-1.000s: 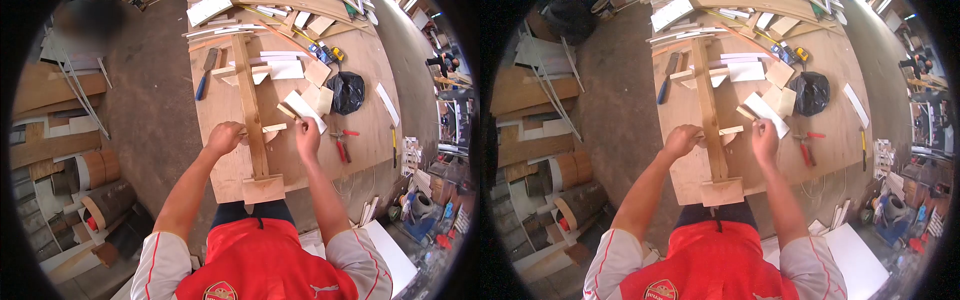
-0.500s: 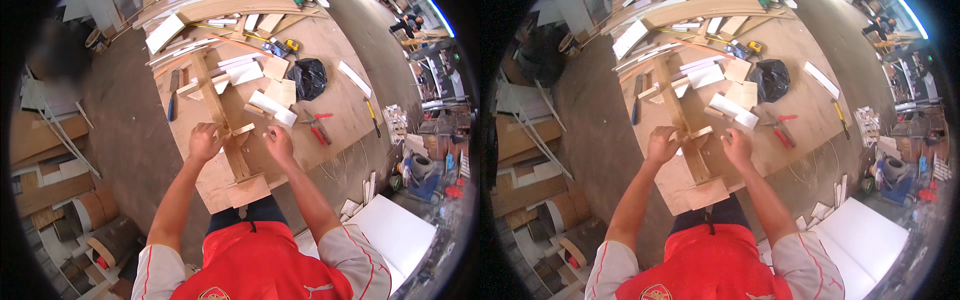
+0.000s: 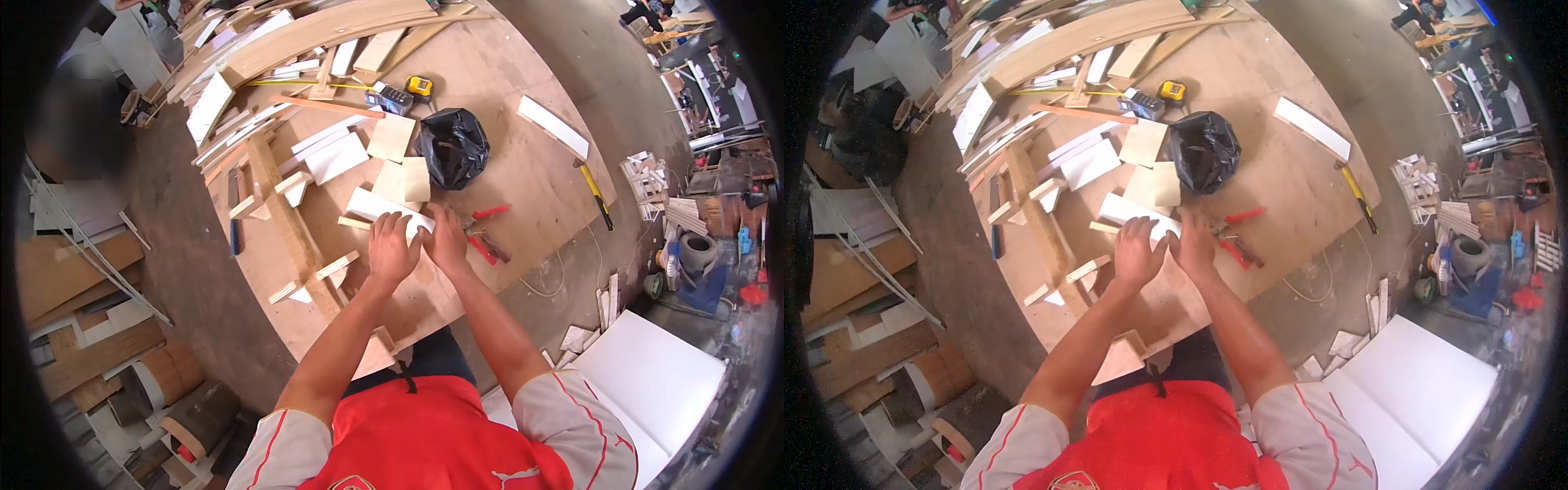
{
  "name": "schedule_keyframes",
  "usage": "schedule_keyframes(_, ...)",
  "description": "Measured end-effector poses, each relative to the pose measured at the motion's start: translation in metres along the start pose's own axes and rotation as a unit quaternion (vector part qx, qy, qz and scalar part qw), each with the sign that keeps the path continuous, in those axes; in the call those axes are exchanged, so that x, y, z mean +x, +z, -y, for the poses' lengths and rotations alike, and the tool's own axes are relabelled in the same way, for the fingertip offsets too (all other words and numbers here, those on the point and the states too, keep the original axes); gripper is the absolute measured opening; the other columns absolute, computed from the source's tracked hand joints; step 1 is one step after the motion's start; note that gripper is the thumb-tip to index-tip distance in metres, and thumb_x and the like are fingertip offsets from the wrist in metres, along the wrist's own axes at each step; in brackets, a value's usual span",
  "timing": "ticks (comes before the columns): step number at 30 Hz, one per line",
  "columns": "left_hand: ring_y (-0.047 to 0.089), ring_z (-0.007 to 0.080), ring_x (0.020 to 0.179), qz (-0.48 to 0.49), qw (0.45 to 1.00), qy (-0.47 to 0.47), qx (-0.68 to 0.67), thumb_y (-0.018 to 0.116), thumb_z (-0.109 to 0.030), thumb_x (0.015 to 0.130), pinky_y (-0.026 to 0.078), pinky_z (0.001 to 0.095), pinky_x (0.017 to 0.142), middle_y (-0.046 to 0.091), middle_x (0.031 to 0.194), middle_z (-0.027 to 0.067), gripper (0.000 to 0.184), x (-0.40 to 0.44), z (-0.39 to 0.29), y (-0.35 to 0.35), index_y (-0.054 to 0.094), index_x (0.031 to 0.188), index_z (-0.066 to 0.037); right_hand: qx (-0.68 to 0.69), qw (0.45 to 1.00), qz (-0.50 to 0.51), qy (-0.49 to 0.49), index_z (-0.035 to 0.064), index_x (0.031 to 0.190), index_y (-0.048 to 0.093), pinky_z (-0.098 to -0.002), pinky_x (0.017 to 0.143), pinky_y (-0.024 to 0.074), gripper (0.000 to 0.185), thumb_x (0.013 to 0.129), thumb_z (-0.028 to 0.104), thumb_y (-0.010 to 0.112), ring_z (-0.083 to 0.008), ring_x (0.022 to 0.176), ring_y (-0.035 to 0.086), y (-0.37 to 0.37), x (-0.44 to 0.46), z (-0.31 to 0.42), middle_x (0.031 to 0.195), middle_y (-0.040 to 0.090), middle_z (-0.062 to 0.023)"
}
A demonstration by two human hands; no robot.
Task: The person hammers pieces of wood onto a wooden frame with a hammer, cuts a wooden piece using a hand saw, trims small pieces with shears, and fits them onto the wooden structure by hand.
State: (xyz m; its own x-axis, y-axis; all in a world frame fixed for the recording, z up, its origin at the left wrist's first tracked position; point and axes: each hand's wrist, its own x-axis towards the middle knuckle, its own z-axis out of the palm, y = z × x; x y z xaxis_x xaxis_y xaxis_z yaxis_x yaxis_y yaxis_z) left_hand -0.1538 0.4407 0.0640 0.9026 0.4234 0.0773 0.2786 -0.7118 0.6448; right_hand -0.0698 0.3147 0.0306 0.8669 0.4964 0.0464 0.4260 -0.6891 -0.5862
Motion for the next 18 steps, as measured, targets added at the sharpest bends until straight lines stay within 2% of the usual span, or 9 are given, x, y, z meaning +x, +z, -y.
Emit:
schedule_keyframes(2, 0.044, 0.0405, 0.142, 0.004, 0.997, -0.053, 0.059, 0.068, -0.033, 0.093, 0.033, 0.0589, 0.117, 0.054, 0.147, 0.0210, 0.057, 0.021, 0.001, 0.032, 0.057, 0.140, -0.003, 0.009, 1.000, 0.003, -0.011, 0.0087, 0.137, 0.054, -0.0539, 0.090, 0.0498, 0.057, 0.085, 0.018, 0.073, -0.0432, 0.108, 0.061, 0.003, 0.026, -0.016, 0.118, 0.063, -0.0222)
schedule_keyframes(4, 0.042, 0.0399, 0.144, 0.007, 0.993, -0.085, 0.084, 0.068, -0.035, 0.094, 0.033, 0.0586, 0.117, 0.051, 0.150, 0.0198, 0.061, 0.039, 0.000, 0.054, 0.053, 0.144, -0.003, 0.016, 0.999, 0.038, -0.017, 0.0098, 0.142, 0.050, -0.0537, 0.092, 0.0499, 0.060, 0.085, 0.013, 0.069, -0.0425, 0.110, 0.061, 0.007, 0.042, -0.026, 0.120, 0.063, -0.0218)
schedule_keyframes(7, 0.040, 0.0387, 0.146, 0.032, 0.989, -0.144, 0.007, 0.068, -0.036, 0.093, 0.030, 0.0586, 0.118, 0.051, 0.151, 0.0187, 0.062, 0.049, 0.001, 0.065, 0.052, 0.145, -0.006, 0.048, 0.996, 0.061, -0.046, 0.0098, 0.142, 0.052, -0.0529, 0.092, 0.0508, 0.056, 0.087, 0.009, 0.064, -0.0415, 0.110, 0.061, 0.004, 0.062, -0.034, 0.121, 0.064, -0.0191)
schedule_keyframes(10, 0.038, 0.0384, 0.147, -0.027, 0.985, -0.157, 0.060, 0.069, -0.038, 0.093, 0.027, 0.0596, 0.119, 0.053, 0.149, 0.0182, 0.062, 0.042, 0.008, 0.061, 0.053, 0.145, -0.009, 0.096, 0.993, 0.058, -0.049, 0.0076, 0.135, 0.058, -0.0504, 0.093, 0.0513, 0.047, 0.088, 0.004, 0.064, -0.0422, 0.109, 0.062, -0.004, 0.074, -0.036, 0.116, 0.064, -0.0217)
schedule_keyframes(11, 0.031, 0.0411, 0.150, -0.032, 0.983, -0.169, 0.068, 0.070, -0.038, 0.092, 0.023, 0.0610, 0.120, 0.046, 0.154, 0.0207, 0.062, 0.037, 0.011, 0.053, 0.053, 0.145, -0.010, 0.114, 0.992, 0.045, -0.037, 0.0070, 0.129, 0.060, -0.0496, 0.091, 0.0518, 0.042, 0.087, 0.003, 0.065, -0.0412, 0.107, 0.062, -0.007, 0.074, -0.039, 0.114, 0.065, -0.0207)
schedule_keyframes(13, 0.024, 0.0457, 0.151, -0.054, 0.957, -0.259, 0.115, 0.072, -0.033, 0.092, 0.023, 0.0616, 0.121, 0.037, 0.157, 0.0252, 0.061, 0.038, 0.004, 0.038, 0.052, 0.144, -0.008, 0.151, 0.988, 0.019, -0.020, 0.0058, 0.117, 0.065, -0.0478, 0.088, 0.0528, 0.032, 0.085, 0.001, 0.067, -0.0393, 0.104, 0.064, -0.015, 0.077, -0.046, 0.110, 0.066, -0.0188)
schedule_keyframes(14, 0.020, 0.0480, 0.152, -0.064, 0.940, -0.305, 0.138, 0.073, -0.030, 0.092, 0.022, 0.0619, 0.121, 0.033, 0.158, 0.0275, 0.060, 0.038, 0.002, 0.033, 0.052, 0.144, -0.008, 0.130, 0.989, -0.049, -0.055, 0.0051, 0.103, 0.067, -0.0456, 0.084, 0.0535, 0.021, 0.083, -0.001, 0.070, -0.0367, 0.098, 0.065, -0.018, 0.081, -0.048, 0.104, 0.067, -0.0159)
schedule_keyframes(16, 0.016, 0.0521, 0.151, -0.129, 0.942, -0.292, 0.104, 0.073, -0.021, 0.091, 0.022, 0.0622, 0.121, 0.026, 0.159, 0.0315, 0.059, 0.032, 0.029, 0.050, 0.051, 0.143, -0.006, 0.093, 0.992, -0.058, -0.058, 0.0070, 0.111, 0.063, -0.0501, 0.085, 0.0503, 0.028, 0.083, 0.003, 0.069, -0.0400, 0.106, 0.060, -0.032, 0.093, -0.048, 0.108, 0.064, -0.0176)
schedule_keyframes(18, 0.014, 0.0552, 0.150, -0.192, 0.934, -0.293, 0.074, 0.073, -0.013, 0.091, 0.023, 0.0630, 0.120, 0.023, 0.158, 0.0342, 0.060, 0.033, 0.036, 0.055, 0.048, 0.144, -0.005, 0.050, 0.996, -0.037, -0.058, 0.0070, 0.115, 0.063, -0.0503, 0.090, 0.0506, 0.031, 0.086, 0.009, 0.071, -0.0410, 0.109, 0.058, -0.035, 0.105, -0.054, 0.110, 0.064, -0.0181)
